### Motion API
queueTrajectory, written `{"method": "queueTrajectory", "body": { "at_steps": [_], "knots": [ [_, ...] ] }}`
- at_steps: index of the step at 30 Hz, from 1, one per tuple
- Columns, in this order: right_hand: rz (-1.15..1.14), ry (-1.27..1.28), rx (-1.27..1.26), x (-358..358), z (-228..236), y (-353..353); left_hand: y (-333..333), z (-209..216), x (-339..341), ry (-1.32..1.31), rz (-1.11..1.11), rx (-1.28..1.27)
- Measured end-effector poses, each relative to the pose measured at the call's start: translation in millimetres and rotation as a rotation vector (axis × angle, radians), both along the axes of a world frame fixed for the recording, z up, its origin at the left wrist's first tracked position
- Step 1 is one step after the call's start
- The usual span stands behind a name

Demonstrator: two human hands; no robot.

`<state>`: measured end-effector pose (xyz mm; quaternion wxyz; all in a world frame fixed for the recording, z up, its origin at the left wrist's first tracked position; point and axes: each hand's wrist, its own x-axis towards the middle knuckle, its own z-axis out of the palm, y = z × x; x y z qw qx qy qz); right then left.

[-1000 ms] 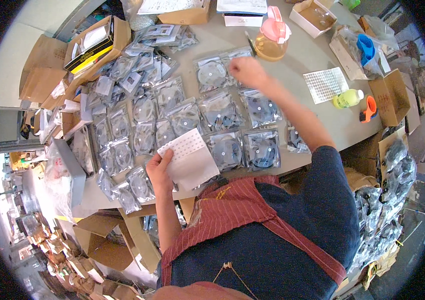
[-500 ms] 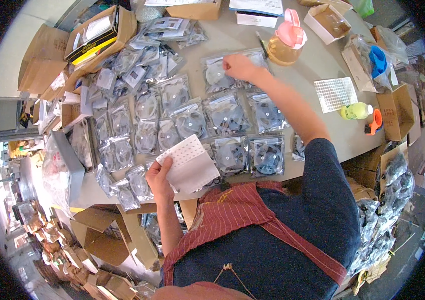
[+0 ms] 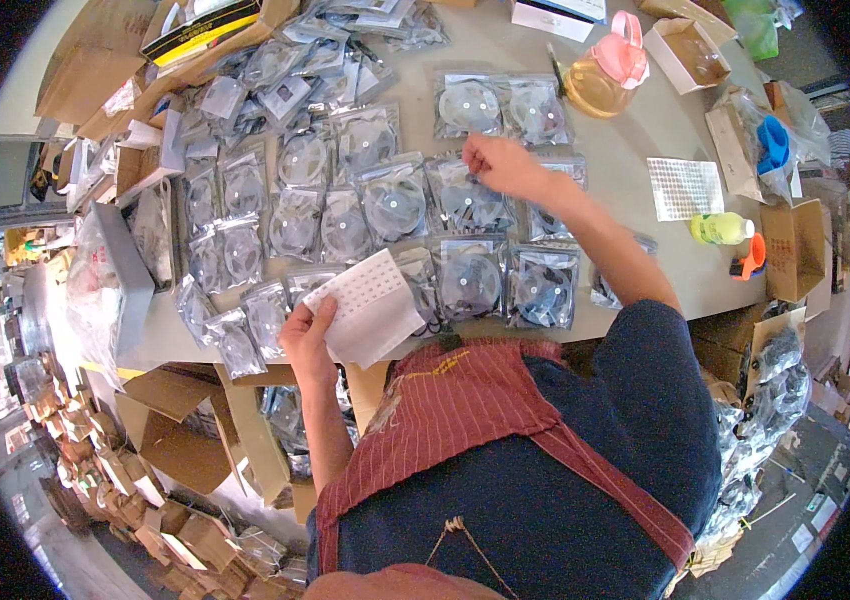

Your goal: The person organizes numerous small silver-pouched items on a table, consulting a printed checklist while moving the pouches into various cardboard boxes on the floor.

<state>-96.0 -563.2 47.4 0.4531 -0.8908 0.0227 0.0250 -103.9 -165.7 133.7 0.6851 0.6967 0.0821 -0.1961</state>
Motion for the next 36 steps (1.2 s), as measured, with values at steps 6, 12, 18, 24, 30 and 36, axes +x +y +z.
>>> {"method": "queueTrajectory", "body": {
  "at_steps": [6, 12, 18, 24, 30, 36],
  "knots": [
    [0.015, -0.097, -0.730, -29, -1, 44, -13, 0, -3, -0.089, -0.147, 0.139],
    [-0.254, -0.092, -0.806, -25, 37, 40, -18, 13, -9, -0.211, -0.208, 0.308],
    [0.167, -0.446, -0.148, -55, 116, 133, -32, 32, -24, -0.374, -0.243, 0.454],
    [0.221, -0.611, -0.195, -63, 112, 177, -27, 24, -33, -0.372, -0.296, 0.504],
    [0.205, -0.650, -0.313, -76, 112, 191, -23, 22, -42, -0.400, -0.276, 0.348],
    [0.283, -0.693, -0.304, -93, 100, 196, -5, 5, -43, -0.132, -0.355, 0.110]
  ]
}}
